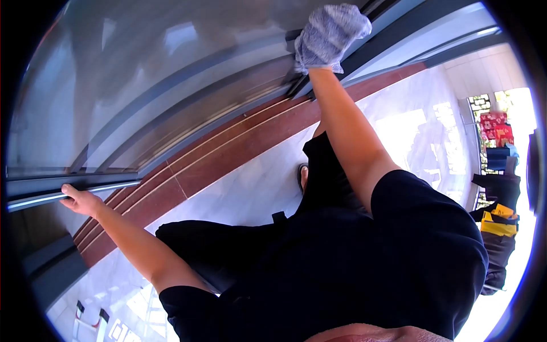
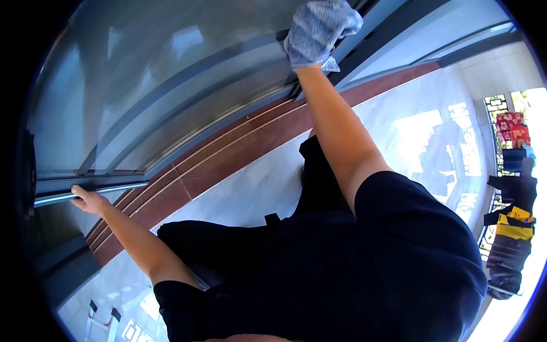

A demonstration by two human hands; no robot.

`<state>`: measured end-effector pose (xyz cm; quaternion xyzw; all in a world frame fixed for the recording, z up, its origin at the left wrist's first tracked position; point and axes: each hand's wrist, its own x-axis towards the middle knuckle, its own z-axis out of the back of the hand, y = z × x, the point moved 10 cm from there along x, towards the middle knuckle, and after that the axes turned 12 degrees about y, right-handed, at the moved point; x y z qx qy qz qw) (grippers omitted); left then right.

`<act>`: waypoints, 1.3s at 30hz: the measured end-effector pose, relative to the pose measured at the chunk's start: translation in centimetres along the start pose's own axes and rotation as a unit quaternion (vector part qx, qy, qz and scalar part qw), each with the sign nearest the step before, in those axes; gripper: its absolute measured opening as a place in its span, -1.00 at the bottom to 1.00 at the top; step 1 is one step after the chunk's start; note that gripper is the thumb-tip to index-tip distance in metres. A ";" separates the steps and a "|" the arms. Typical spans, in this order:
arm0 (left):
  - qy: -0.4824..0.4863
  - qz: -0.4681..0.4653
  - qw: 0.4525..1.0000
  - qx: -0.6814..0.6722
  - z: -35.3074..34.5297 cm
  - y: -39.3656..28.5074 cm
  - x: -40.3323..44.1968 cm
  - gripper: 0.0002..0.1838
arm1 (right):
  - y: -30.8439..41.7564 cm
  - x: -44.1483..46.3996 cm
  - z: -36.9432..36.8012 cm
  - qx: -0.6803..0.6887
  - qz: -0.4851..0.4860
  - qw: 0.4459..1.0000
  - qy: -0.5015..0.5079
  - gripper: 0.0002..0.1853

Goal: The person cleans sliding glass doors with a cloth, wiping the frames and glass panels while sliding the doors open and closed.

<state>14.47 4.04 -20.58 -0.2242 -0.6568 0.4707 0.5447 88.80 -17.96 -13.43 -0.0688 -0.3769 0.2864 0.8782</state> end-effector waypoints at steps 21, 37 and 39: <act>0.300 0.242 0.920 -0.077 -15.5 -11.6 -27.4 -0.42 | 18.4 -21.5 17.2 0.582 0.463 0.619 0.253 -0.58; 0.181 -0.022 0.973 0.138 0.7 0.1 -6.6 -0.71 | -3.4 13.8 26.7 -0.027 0.120 0.976 -0.181 -0.27; 0.134 -0.188 0.817 0.529 -0.2 -0.2 -4.9 -0.59 | -2.4 12.0 29.6 0.117 0.275 0.910 -0.288 -0.21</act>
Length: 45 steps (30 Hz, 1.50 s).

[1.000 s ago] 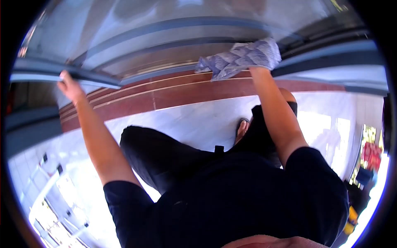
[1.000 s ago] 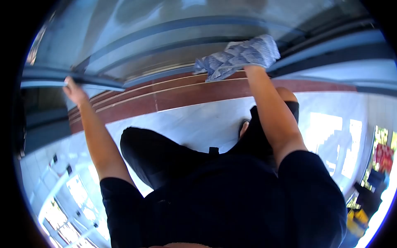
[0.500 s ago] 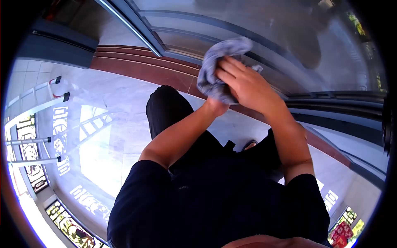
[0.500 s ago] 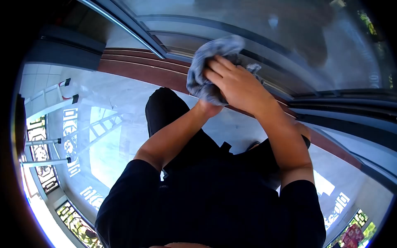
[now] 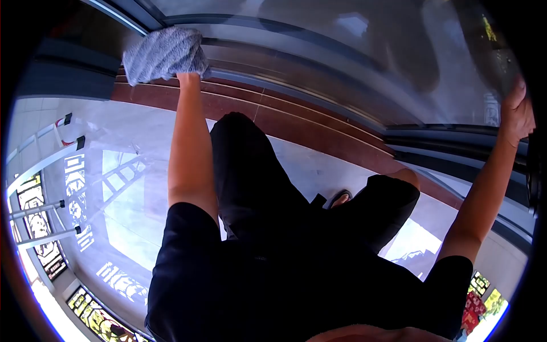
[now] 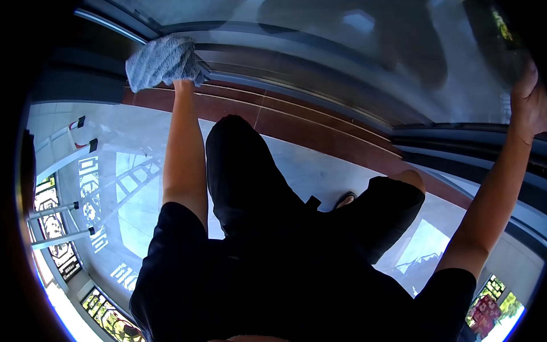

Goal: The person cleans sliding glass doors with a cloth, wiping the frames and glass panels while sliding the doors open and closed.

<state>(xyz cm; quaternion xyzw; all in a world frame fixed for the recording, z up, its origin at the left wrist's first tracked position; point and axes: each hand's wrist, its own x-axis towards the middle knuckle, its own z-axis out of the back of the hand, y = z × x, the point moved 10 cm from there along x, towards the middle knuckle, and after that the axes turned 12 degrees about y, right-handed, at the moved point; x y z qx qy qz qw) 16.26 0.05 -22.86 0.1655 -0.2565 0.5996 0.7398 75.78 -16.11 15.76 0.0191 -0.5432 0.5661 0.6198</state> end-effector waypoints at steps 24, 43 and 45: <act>0.005 0.116 0.993 0.024 -1.3 -8.9 -1.5 -0.39 | 2.7 2.4 4.9 -0.006 -0.355 0.902 0.245 -0.15; 0.260 0.438 0.861 0.018 -22.8 3.4 -10.6 -0.49 | 2.0 0.8 4.2 0.085 -0.380 0.913 0.119 -0.18; 0.286 0.437 0.853 0.018 -24.5 4.2 -12.3 -0.51 | 1.6 0.6 3.6 0.066 -0.363 0.924 0.101 -0.18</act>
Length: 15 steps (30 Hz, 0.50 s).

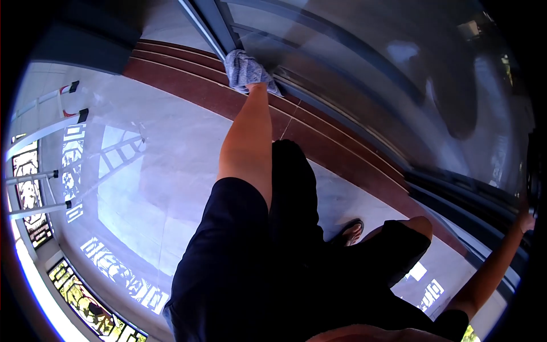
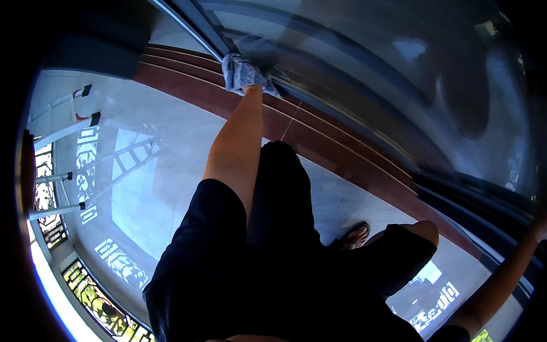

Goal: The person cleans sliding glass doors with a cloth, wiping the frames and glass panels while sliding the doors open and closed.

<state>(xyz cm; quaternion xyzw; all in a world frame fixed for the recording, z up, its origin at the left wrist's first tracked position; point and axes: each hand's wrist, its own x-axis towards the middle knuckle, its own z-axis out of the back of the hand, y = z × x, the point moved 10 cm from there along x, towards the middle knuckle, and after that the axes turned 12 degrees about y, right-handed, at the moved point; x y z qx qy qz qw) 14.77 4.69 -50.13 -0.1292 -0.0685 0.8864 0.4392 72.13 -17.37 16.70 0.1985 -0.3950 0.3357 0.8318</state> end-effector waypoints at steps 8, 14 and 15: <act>0.125 -0.067 0.989 0.049 -5.0 4.7 1.7 -0.56 | -2.5 2.3 -2.4 -0.074 0.095 0.989 -0.089 -0.18; 0.197 -0.138 0.966 0.096 -7.6 4.2 2.0 -0.58 | -4.6 3.8 -4.5 -0.159 0.153 0.963 -0.156 -0.18; 0.209 -0.156 0.960 0.104 -8.3 3.8 1.5 -0.58 | -4.9 4.0 -4.9 -0.171 0.160 0.958 -0.165 -0.18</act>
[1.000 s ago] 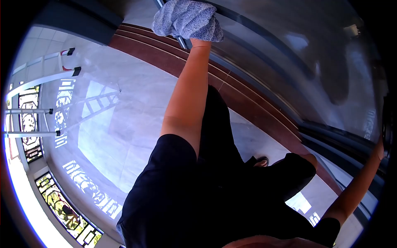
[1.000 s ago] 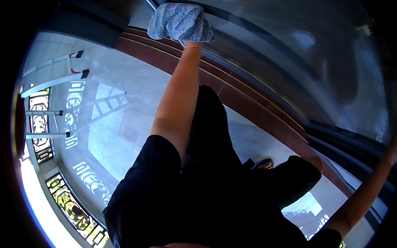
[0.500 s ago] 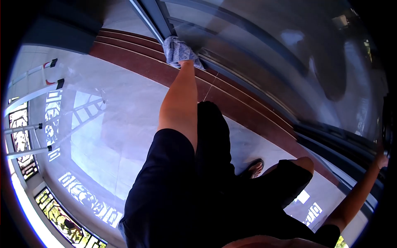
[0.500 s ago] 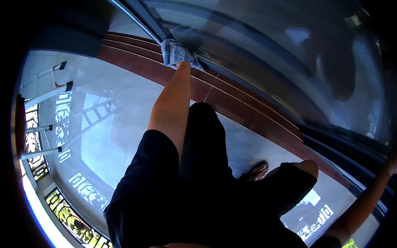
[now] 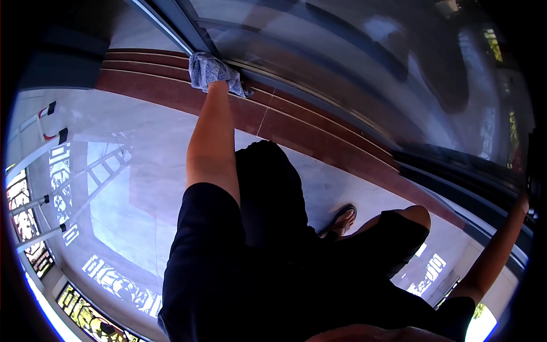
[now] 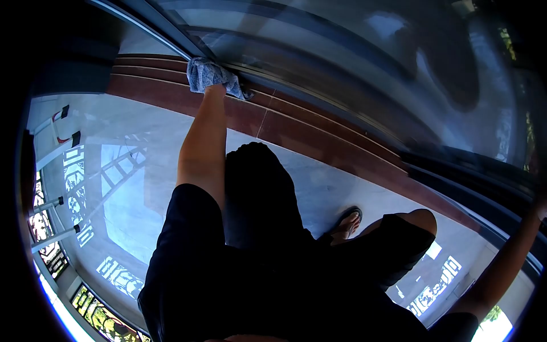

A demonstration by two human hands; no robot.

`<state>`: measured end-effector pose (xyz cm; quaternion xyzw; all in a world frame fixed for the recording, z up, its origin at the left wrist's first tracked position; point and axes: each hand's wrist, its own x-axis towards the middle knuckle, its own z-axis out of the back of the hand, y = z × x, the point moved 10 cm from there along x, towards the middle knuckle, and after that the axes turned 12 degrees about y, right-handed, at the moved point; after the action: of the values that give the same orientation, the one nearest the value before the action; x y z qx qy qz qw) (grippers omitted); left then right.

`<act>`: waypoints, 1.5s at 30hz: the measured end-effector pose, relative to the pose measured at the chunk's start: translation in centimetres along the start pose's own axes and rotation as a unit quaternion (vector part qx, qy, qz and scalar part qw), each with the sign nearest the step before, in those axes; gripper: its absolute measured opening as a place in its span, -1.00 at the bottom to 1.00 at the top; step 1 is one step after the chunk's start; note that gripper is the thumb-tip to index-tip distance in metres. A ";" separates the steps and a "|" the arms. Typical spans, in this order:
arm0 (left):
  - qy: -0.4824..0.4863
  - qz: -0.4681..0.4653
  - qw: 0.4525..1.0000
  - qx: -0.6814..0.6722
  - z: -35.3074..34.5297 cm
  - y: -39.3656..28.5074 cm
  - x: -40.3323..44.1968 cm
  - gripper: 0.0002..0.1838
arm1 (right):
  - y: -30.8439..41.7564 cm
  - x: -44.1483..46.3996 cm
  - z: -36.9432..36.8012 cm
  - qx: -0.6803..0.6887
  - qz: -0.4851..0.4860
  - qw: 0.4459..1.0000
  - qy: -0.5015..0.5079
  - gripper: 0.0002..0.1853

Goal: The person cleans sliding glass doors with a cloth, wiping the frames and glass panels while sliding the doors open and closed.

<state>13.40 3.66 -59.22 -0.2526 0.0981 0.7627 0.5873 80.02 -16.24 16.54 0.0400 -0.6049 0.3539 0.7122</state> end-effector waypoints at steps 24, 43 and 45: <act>-0.068 -0.121 0.987 -0.081 0.2 -2.9 -7.0 -0.19 | -2.6 2.3 -5.7 -0.072 0.008 0.995 -0.071 -0.21; 0.148 -0.027 0.986 0.073 -5.6 -5.5 0.7 -0.40 | 6.0 -0.5 7.7 0.198 0.253 0.942 -0.100 -0.22; 0.171 -0.041 0.981 0.077 -13.6 -7.4 3.5 -0.41 | 5.4 0.0 5.5 0.125 0.179 0.973 -0.074 -0.27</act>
<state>23.40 2.73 -71.47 -0.3367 0.2452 0.6740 0.6101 72.44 -14.86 15.97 0.0464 -0.6042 0.5446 0.5798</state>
